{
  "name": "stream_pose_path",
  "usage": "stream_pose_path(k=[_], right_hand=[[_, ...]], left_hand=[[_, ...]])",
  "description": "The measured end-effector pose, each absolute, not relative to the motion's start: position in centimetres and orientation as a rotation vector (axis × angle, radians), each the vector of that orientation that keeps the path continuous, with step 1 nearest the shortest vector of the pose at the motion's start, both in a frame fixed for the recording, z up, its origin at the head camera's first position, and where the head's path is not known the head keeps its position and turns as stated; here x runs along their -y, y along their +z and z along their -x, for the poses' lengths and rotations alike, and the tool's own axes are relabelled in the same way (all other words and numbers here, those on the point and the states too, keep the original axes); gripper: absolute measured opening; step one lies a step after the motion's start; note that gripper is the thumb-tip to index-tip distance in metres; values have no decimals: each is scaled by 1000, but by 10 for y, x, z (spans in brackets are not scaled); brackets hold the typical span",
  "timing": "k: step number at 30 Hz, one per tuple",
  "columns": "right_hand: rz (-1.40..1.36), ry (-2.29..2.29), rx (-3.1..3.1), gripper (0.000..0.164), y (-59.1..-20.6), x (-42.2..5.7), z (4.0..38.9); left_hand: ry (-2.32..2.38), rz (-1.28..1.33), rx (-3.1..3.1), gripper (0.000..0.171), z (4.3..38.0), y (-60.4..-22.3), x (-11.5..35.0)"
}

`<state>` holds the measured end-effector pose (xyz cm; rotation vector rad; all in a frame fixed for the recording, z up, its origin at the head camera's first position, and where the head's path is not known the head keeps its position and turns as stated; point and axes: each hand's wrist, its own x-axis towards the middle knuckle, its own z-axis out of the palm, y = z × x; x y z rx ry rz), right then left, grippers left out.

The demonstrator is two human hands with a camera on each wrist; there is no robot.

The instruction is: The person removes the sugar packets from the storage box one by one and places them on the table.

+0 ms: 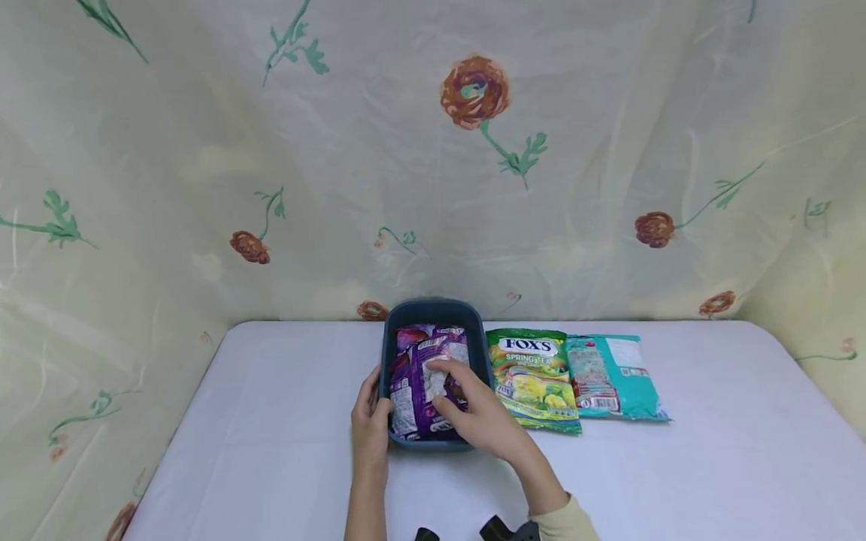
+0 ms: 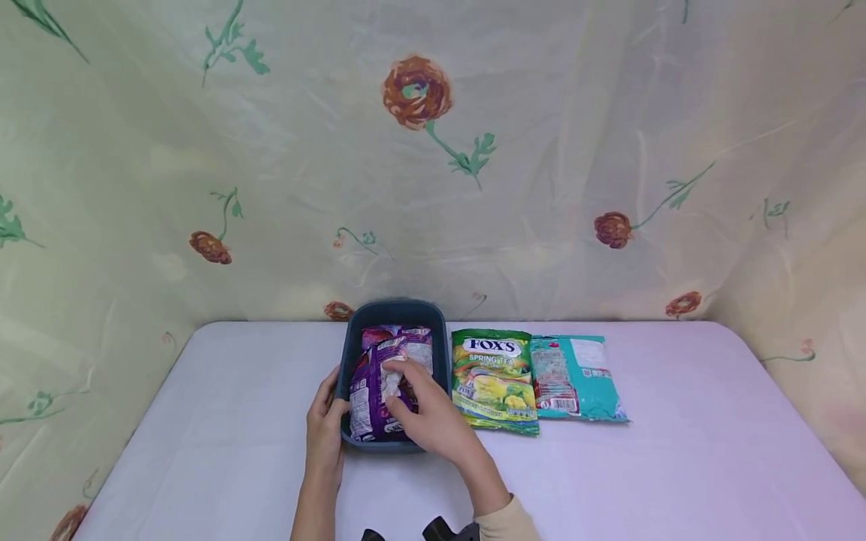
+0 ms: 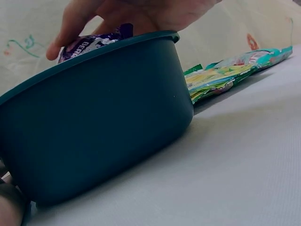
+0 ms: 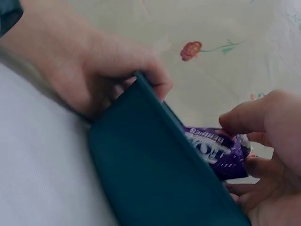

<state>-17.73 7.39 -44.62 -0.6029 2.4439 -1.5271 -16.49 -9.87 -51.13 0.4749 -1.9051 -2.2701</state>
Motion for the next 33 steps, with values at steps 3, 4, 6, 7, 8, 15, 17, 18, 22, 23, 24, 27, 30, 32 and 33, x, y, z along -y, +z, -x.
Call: stream_pose_path(k=[3,4,6,7,8,15,17,18,22,23,24,27,30,32,33], right_hand=[[644,-1466,-2472,47,-446,-75,176],[644,-1448,-2476,47,-445,-76,176],[629,-1442,-2476,48,-444,-78,175],[618,-1453,-2473,48,-444,-78,175],[605,-1476,-2467,47,-444,-79,175],[540,-1637,-2466,38,-452,-73,174],[534,-1644,-2489,37,-453,-72,174],[534,-1651,-2501,37,-454,-73,175],[521,-1678,-2522,35,-458,-70,174],[515,-1683,-2527,35,-459,-69,174],[510,-1688,-2531,36,-460,-69,174],[488,-1714,-2546,36,-460,-69,174],[466,-1739,-2553,37,-460,-70,174],[449,-1760,-2546,38,-459,-70,173],[438,-1775,-2536,38,-459,-71,173]], left_hand=[[-2268,-478,1905,60,166,-511,98],[-2272,-472,1905,60,167,-511,96],[-2276,-464,1909,60,168,-511,94],[-2278,-456,1911,60,169,-511,93],[-2281,-445,1913,59,170,-511,92],[-2255,-497,1944,60,167,-508,95],[-2248,-516,1951,61,166,-508,95],[-2249,-518,1953,61,167,-507,94],[-2244,-524,1954,61,164,-507,95],[-2244,-524,1951,61,164,-507,95],[-2242,-527,1951,61,164,-507,95],[-2241,-531,1949,61,165,-507,95],[-2254,-534,1943,61,166,-507,95],[-2260,-531,1939,61,167,-508,94],[-2262,-526,1938,61,167,-508,94]])
